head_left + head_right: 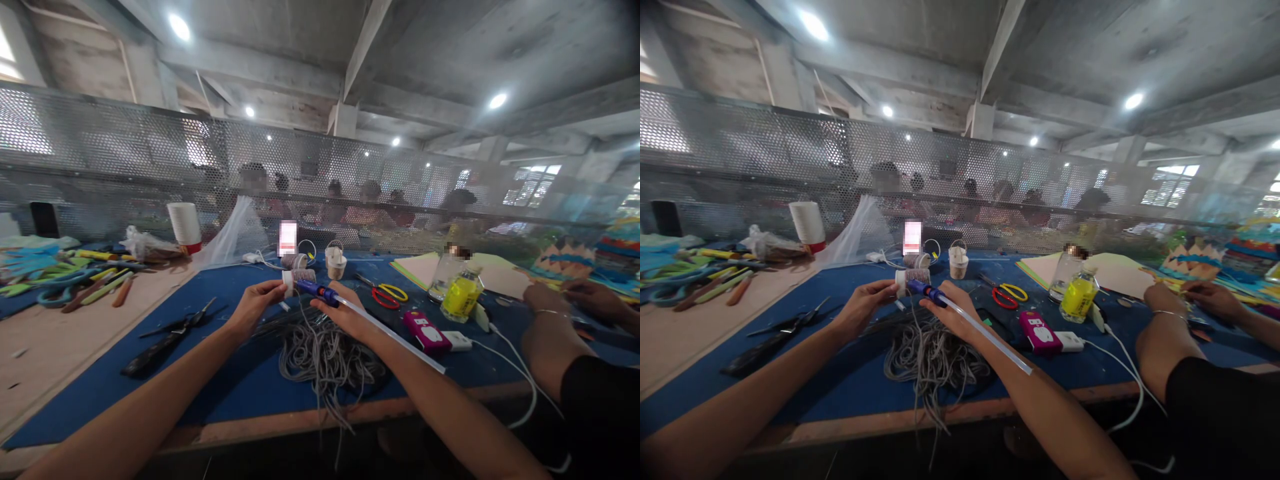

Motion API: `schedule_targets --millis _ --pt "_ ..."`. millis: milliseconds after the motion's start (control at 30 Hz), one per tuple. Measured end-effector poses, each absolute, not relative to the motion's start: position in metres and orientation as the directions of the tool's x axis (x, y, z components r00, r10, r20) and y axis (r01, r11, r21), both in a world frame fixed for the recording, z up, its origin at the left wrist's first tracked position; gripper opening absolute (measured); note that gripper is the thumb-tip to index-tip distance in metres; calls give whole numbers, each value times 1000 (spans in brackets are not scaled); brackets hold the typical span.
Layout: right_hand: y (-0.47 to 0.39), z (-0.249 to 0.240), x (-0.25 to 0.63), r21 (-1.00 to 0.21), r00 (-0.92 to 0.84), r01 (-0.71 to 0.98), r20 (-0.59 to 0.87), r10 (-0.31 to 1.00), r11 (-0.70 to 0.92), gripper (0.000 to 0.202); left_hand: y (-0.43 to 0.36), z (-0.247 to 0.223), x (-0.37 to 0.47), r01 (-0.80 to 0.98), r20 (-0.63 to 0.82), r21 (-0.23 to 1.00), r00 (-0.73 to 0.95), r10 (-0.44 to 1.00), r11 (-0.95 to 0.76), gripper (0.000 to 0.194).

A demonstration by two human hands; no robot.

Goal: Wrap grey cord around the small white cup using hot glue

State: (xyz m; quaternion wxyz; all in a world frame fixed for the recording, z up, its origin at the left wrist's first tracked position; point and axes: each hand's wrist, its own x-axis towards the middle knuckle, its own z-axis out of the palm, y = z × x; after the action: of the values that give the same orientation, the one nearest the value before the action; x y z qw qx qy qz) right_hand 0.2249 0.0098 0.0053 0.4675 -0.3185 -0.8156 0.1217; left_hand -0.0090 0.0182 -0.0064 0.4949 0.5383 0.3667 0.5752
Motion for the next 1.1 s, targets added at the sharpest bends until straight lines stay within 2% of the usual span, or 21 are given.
schedule_targets --millis 1100 --pt "9 5 226 -521 -392 407 643 658 751 31 21 -10 -10 -200 238 954 40 970 -225 32"
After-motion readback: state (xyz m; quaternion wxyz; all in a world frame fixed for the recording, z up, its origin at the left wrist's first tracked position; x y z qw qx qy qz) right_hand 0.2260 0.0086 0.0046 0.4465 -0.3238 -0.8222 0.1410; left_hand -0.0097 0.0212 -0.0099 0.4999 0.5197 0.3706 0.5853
